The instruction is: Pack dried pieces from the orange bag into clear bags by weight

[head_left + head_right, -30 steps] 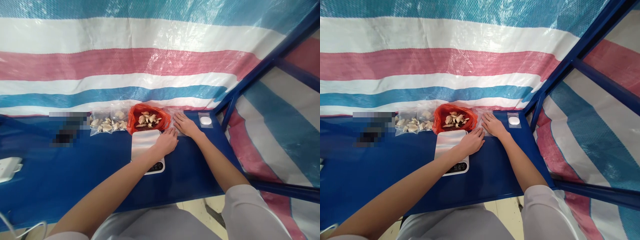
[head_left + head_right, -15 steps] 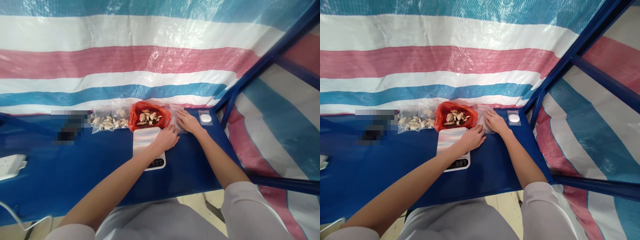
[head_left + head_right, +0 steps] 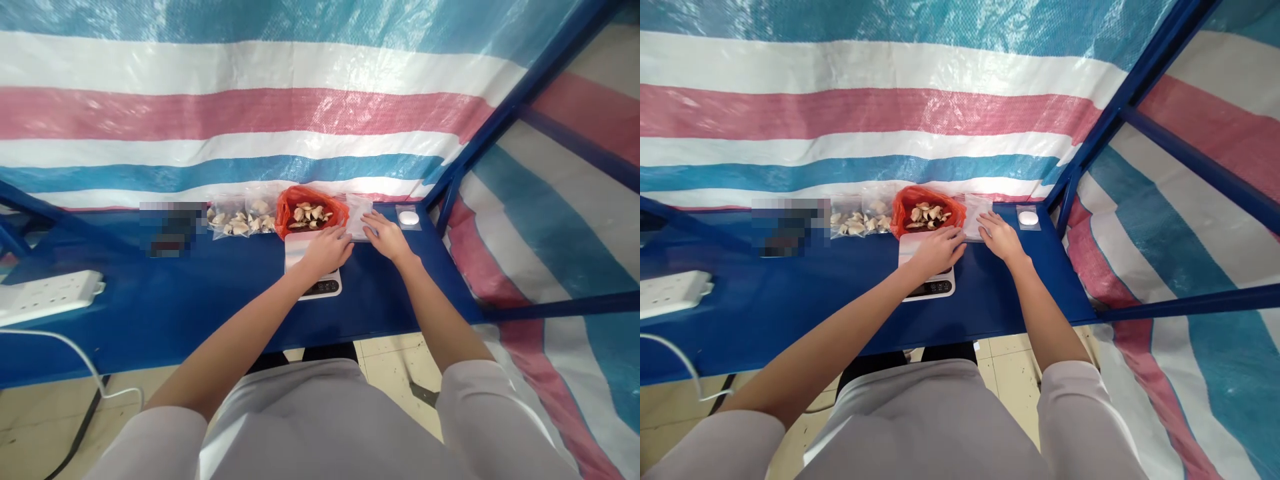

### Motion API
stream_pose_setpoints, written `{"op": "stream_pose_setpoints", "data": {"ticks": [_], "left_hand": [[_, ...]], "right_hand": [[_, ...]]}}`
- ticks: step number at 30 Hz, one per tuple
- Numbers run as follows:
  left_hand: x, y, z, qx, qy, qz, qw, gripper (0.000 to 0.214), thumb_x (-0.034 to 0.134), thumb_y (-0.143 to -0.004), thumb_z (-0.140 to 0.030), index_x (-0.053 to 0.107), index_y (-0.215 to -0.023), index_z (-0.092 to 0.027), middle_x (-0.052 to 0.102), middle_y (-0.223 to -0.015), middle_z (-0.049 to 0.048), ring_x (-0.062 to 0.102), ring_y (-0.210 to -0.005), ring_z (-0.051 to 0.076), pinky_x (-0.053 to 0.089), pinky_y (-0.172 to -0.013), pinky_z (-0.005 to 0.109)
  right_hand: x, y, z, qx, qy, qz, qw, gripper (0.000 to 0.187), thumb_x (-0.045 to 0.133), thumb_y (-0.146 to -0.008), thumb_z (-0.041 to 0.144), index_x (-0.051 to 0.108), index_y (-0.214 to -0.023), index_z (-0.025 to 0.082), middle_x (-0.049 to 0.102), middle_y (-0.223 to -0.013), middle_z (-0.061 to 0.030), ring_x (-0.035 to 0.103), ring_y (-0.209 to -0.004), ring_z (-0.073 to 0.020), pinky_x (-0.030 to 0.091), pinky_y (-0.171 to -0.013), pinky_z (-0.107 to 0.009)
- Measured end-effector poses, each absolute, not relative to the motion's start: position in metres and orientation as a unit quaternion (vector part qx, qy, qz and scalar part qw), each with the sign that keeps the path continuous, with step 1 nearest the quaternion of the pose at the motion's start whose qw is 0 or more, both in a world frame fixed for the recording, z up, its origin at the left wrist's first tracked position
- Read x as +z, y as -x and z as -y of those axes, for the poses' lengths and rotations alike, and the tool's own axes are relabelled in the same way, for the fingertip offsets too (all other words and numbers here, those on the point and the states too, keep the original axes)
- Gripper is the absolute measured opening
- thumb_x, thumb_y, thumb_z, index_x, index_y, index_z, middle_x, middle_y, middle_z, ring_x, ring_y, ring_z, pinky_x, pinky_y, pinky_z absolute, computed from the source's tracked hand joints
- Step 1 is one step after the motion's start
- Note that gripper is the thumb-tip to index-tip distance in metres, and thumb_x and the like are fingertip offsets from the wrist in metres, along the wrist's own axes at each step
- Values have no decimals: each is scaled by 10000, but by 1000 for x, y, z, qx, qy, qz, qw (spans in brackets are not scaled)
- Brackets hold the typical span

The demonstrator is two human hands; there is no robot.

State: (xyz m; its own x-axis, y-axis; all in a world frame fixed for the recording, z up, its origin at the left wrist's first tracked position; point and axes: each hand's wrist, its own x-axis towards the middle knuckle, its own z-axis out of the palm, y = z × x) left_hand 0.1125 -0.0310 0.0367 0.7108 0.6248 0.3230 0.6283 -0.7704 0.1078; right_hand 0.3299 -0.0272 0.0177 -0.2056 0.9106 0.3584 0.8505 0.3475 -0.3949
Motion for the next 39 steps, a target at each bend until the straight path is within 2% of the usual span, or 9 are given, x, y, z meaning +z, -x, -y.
{"op": "stream_pose_setpoints", "data": {"ticks": [5, 13, 18, 25, 30, 39], "left_hand": [[41, -70, 34, -231, 882, 412, 1, 353, 414, -1019, -314, 711, -1153, -179, 706, -1231, 119, 625, -1204, 265, 473, -1055, 414], [22, 22, 36, -290, 816, 500, 1, 418, 423, -993, -366, 712, -1198, -146, 704, -1264, 134, 638, -1182, 277, 447, -1102, 433], [6, 61, 42, -262, 792, 551, -3, 443, 438, -978, -358, 694, -1244, -114, 665, -1332, 178, 589, -1284, 317, 373, -1170, 492], [-4, 65, 46, -177, 810, 559, -14, 496, 429, -992, -370, 609, -1388, -131, 542, -1494, 163, 443, -1440, 331, 293, -1219, 522], [-8, 64, 49, -136, 808, 573, -20, 531, 431, -998, -392, 540, -1466, -166, 455, -1566, 146, 370, -1486, 333, 236, -1240, 537], [-6, 59, 47, -94, 788, 608, -24, 589, 388, -1004, -462, 460, -1526, -198, 348, -1627, 135, 300, -1515, 361, 206, -1231, 593]], "right_hand": [[6, -305, 52, 51, 588, 760, 271, 366, 469, -991, 260, 697, -1268, 187, 653, -1384, -88, 521, -1393, -264, 440, -1168, -440], [-15, -278, 69, 38, 610, 747, 262, 368, 496, -974, 231, 684, -1290, 235, 622, -1427, -57, 517, -1396, -273, 493, -1121, -461], [-23, -269, 65, 19, 619, 743, 254, 382, 497, -967, 218, 678, -1303, 215, 626, -1419, -75, 514, -1395, -299, 466, -1145, -495], [-38, -266, 60, 27, 611, 752, 246, 403, 476, -989, 263, 651, -1349, 214, 600, -1446, -87, 507, -1402, -299, 412, -1191, -505], [-44, -265, 60, 21, 608, 761, 225, 425, 440, -1010, 285, 630, -1377, 187, 565, -1479, -105, 481, -1421, -314, 362, -1216, -526], [-41, -262, 63, 18, 611, 762, 212, 443, 400, -1025, 295, 612, -1398, 185, 544, -1501, -97, 466, -1433, -310, 348, -1218, -531]]}}
